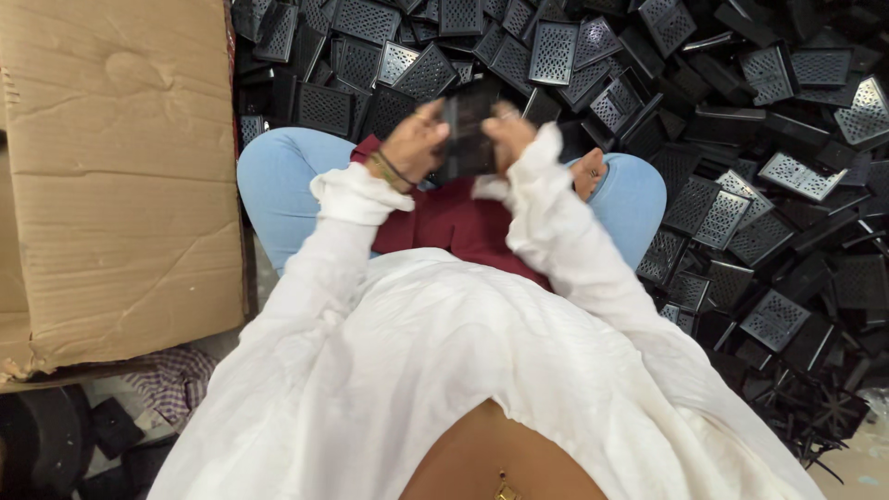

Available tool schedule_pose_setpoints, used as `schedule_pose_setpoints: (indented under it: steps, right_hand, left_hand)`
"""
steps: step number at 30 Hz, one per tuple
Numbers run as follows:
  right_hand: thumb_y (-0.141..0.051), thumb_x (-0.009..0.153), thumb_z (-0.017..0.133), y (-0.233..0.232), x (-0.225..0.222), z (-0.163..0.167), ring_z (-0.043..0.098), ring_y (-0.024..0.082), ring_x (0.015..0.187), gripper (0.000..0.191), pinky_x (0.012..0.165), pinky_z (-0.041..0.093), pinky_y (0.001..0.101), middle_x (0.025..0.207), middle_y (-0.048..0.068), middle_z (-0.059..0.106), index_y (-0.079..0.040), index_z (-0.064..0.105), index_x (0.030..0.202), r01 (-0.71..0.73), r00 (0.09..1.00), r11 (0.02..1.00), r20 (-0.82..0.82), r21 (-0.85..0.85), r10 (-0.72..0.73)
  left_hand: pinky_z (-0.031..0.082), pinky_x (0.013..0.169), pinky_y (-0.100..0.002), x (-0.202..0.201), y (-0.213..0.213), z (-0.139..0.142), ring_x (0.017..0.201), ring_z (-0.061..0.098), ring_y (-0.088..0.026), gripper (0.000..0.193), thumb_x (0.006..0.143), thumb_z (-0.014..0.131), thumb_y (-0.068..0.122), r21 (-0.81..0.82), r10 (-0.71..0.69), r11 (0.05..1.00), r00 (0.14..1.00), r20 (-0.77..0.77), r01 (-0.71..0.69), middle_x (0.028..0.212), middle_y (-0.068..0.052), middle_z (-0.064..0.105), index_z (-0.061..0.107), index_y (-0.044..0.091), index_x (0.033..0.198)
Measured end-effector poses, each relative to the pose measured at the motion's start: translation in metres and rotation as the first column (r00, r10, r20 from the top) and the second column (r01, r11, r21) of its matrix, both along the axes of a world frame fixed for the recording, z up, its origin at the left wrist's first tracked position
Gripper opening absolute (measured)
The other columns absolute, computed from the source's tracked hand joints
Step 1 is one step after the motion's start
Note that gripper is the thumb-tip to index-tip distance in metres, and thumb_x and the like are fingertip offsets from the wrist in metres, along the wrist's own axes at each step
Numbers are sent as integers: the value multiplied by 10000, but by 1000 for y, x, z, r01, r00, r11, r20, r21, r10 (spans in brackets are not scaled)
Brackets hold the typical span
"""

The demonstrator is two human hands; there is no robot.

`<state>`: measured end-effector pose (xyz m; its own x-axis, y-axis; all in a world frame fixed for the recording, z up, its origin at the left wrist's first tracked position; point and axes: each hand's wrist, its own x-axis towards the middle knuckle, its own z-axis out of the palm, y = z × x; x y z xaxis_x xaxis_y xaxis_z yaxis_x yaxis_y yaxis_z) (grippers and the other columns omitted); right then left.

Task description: The person sits on the floor and repeatedly picks up small black plastic parts from a large pile, briefly inspects them by turning them over, and places them into a cardboard box. The task involves handling the parts one at a time and sorting them into the box.

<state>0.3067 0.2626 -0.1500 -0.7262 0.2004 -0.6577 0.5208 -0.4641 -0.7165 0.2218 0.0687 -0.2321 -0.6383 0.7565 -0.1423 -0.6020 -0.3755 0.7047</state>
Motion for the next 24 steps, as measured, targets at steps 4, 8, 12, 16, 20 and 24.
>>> schedule_pose_setpoints:
  steps: [4,8,12,16,20,24]
  right_hand:
    - [-307,1097,563,-30,30,27,624,195,717,292,613,460,344,896,26,652,-75,710,1195,-220,866,732,-217,644,451]
    - [-298,1036,623,-7,-3,18,682,234,773,248,651,504,378,941,56,682,-90,704,1144,-79,855,157,-14,984,519]
    - [-243,1000,664,17,-32,-14,665,262,782,201,660,501,396,936,87,675,-83,709,1113,-311,854,76,243,947,460]
    - [-188,964,706,20,-21,-13,648,291,792,164,668,499,413,931,119,669,-76,713,1083,-39,964,706,-160,707,213]
    - [-93,935,767,4,4,17,681,290,857,133,745,542,406,953,127,679,-76,712,1054,260,799,173,-312,950,513]
    - [3,872,782,-17,24,31,682,332,1027,264,876,549,415,1103,146,668,-53,648,1092,288,591,297,-413,910,693]
  left_hand:
    - [458,1217,-503,11,8,9,1413,554,-306,606,998,651,152,449,-70,893,985,161,-10,1518,-145,566,415,74,1550]
    - [510,1163,-572,1,-27,3,1308,631,-300,599,1000,644,175,513,9,842,956,294,-166,1366,-121,634,417,192,1554]
    - [594,933,-555,-13,-52,-10,1051,713,-335,559,1020,649,349,373,195,876,933,303,-305,1167,-168,685,445,253,1530]
    - [622,835,-483,-10,-45,-10,977,725,-296,372,1009,657,353,50,248,962,938,243,-267,1075,-131,704,550,227,1342]
    - [635,702,-432,7,-11,2,818,738,-261,530,933,614,620,-121,105,991,879,465,-55,909,-117,726,621,94,998]
    - [614,720,-370,8,10,18,827,720,-228,643,871,685,641,215,-36,975,906,422,-62,966,-114,722,650,41,1099]
